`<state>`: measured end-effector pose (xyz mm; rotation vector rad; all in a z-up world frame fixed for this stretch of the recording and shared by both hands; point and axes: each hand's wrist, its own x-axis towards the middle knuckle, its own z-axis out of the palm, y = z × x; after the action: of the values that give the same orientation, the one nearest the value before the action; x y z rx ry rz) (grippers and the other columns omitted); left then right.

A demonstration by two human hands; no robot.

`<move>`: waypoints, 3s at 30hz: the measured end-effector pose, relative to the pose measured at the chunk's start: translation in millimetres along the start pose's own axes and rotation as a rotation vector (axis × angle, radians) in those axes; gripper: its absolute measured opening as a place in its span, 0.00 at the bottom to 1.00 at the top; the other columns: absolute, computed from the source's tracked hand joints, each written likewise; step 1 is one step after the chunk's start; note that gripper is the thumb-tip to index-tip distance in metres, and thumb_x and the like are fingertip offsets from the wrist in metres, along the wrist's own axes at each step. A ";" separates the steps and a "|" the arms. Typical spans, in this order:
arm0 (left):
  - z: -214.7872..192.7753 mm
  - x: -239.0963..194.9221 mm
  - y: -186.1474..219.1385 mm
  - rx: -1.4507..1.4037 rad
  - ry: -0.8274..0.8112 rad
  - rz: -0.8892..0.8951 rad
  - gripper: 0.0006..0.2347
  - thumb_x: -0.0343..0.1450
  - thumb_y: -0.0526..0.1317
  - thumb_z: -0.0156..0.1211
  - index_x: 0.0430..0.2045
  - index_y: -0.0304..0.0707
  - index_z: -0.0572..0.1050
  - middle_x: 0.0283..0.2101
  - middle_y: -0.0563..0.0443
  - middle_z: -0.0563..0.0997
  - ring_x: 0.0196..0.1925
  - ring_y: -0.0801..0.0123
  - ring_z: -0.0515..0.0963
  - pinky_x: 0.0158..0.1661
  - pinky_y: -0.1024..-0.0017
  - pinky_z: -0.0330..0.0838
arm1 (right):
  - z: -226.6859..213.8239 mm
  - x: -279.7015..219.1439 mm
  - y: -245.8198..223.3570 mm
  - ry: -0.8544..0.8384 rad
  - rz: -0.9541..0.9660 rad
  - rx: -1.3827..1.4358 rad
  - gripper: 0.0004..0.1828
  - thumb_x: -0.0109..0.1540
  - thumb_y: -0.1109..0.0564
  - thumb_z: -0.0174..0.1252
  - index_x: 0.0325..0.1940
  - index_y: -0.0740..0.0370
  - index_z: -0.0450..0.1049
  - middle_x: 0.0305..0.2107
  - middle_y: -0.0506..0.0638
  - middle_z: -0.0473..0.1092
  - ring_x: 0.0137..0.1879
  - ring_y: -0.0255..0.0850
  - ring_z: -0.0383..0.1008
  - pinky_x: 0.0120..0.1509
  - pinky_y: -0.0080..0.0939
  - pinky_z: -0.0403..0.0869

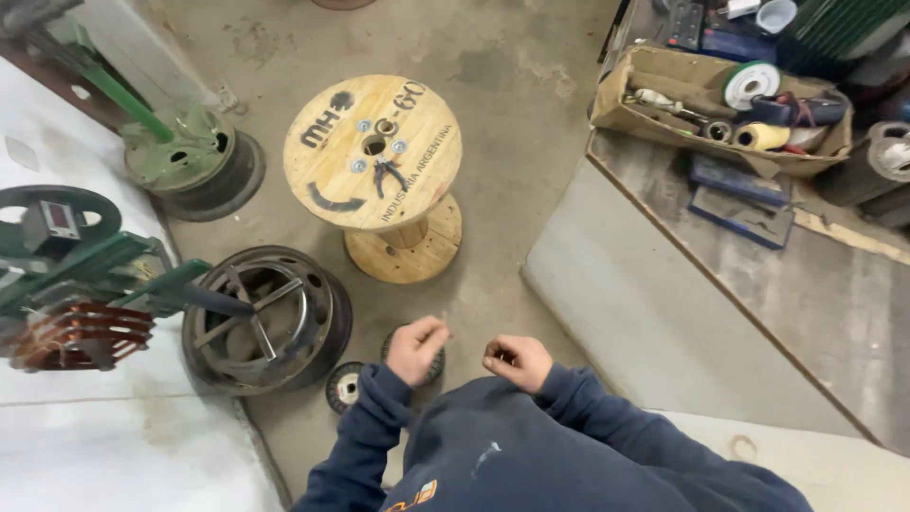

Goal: Winding copper wire onto coils and preparing the wire ends for motor assembly using a winding machine.

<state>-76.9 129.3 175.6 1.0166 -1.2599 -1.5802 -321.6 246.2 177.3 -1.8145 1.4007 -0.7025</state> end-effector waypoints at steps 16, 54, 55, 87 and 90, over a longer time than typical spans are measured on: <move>215.9 -76.9 -17.9 0.876 -0.524 0.238 0.09 0.70 0.47 0.58 0.30 0.45 0.80 0.27 0.44 0.82 0.32 0.48 0.81 0.30 0.52 0.73 | -99.1 -131.4 51.7 0.249 0.085 0.209 0.09 0.63 0.54 0.64 0.33 0.63 0.78 0.23 0.54 0.76 0.27 0.41 0.77 0.32 0.40 0.73; 227.5 -128.3 84.8 0.554 -0.166 0.055 0.05 0.73 0.39 0.61 0.33 0.37 0.80 0.19 0.47 0.77 0.19 0.67 0.75 0.24 0.69 0.65 | -138.3 -135.4 -7.2 0.099 0.098 0.667 0.16 0.74 0.49 0.47 0.48 0.65 0.71 0.37 0.44 0.73 0.39 0.29 0.69 0.42 0.30 0.71; 227.6 -125.8 84.5 0.576 -0.152 0.071 0.05 0.72 0.40 0.62 0.32 0.38 0.80 0.19 0.47 0.77 0.19 0.66 0.76 0.24 0.68 0.66 | -139.6 -132.6 -6.0 0.066 0.143 0.623 0.18 0.74 0.48 0.46 0.44 0.64 0.73 0.31 0.43 0.71 0.35 0.29 0.68 0.40 0.31 0.70; 203.3 -119.2 -41.9 0.502 -0.233 -0.022 0.08 0.70 0.40 0.62 0.24 0.33 0.78 0.17 0.57 0.73 0.23 0.82 0.68 0.25 0.76 0.65 | -97.8 -153.0 28.1 0.076 0.058 0.515 0.16 0.64 0.49 0.65 0.48 0.62 0.75 0.28 0.45 0.71 0.34 0.31 0.68 0.38 0.34 0.69; 205.4 -133.0 -31.7 0.599 -0.199 -0.057 0.09 0.70 0.41 0.63 0.23 0.33 0.78 0.14 0.55 0.71 0.20 0.81 0.66 0.22 0.75 0.64 | -70.3 -154.6 53.0 0.015 0.156 0.550 0.18 0.72 0.46 0.56 0.42 0.63 0.78 0.28 0.44 0.74 0.34 0.31 0.72 0.40 0.34 0.72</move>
<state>-233.9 319.2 188.9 1.2843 -1.9254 -1.3956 -446.6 372.7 177.3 -1.2609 1.1917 -0.9124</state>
